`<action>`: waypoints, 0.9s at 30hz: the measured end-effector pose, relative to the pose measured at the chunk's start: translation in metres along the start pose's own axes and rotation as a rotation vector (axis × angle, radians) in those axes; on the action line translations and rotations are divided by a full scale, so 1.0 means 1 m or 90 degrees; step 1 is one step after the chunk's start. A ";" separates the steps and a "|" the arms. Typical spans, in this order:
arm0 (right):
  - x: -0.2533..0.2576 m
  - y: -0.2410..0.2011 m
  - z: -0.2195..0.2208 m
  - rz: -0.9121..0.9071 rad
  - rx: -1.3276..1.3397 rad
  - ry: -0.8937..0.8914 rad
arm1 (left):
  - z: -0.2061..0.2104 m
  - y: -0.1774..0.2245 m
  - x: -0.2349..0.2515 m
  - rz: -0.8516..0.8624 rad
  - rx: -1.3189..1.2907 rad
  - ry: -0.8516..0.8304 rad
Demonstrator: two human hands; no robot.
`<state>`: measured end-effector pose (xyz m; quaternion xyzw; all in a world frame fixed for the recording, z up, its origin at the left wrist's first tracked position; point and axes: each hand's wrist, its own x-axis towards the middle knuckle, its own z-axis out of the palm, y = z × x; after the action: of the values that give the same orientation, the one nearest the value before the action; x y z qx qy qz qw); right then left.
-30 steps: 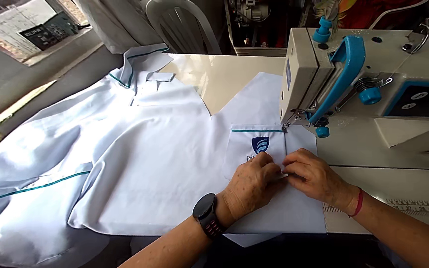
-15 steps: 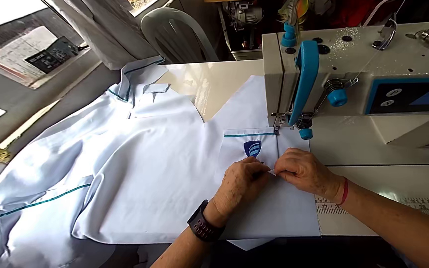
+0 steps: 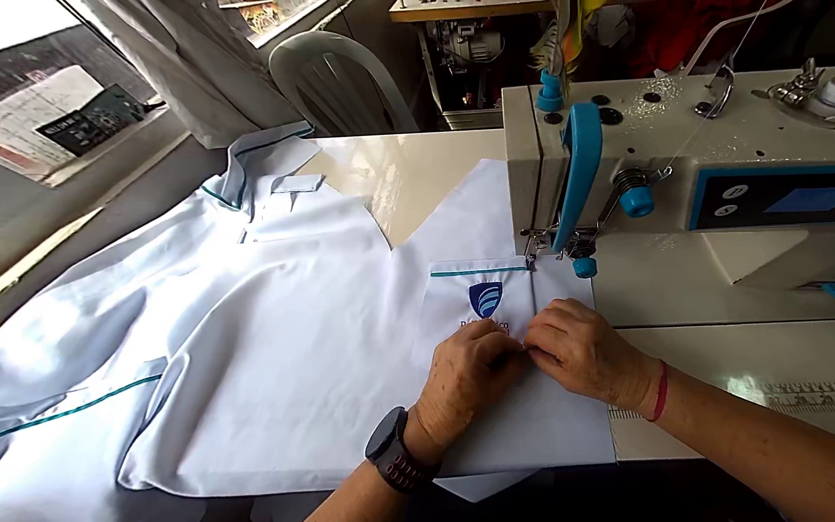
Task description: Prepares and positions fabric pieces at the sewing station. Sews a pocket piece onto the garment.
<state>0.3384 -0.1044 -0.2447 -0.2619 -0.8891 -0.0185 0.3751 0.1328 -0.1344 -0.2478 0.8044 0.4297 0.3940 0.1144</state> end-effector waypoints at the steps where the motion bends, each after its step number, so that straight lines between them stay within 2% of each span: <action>1: -0.001 -0.001 -0.001 -0.032 -0.025 0.001 | 0.001 0.001 -0.001 0.058 0.034 0.017; 4: -0.007 -0.007 -0.004 -0.111 -0.084 0.001 | -0.008 0.004 -0.006 0.158 0.116 -0.042; 7: -0.021 -0.015 -0.013 -0.083 -0.086 -0.061 | -0.024 0.001 -0.002 0.197 0.131 -0.172; 9: -0.028 -0.020 -0.018 -0.057 -0.096 -0.094 | -0.031 -0.007 0.010 0.269 0.136 -0.223; 12: -0.033 -0.026 -0.023 -0.030 -0.095 -0.119 | -0.038 -0.027 0.034 0.427 0.080 -0.284; 14: -0.036 -0.024 -0.028 0.015 -0.016 -0.114 | -0.034 -0.043 0.041 0.487 -0.020 -0.305; 16: -0.037 -0.018 -0.033 0.088 0.101 -0.066 | -0.030 -0.055 0.038 0.492 -0.083 -0.293; 18: -0.036 -0.017 -0.034 0.136 0.107 -0.033 | -0.028 -0.060 0.034 0.478 -0.105 -0.287; 24: -0.036 -0.039 -0.021 0.045 -0.081 -0.105 | -0.028 -0.061 0.034 0.460 -0.125 -0.307; 27: -0.041 -0.063 -0.027 0.048 -0.067 -0.137 | -0.028 -0.061 0.034 0.451 -0.127 -0.310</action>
<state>0.3496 -0.1838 -0.2427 -0.3146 -0.9117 -0.0225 0.2634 0.0866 -0.0748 -0.2434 0.9564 0.0479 0.2477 0.1471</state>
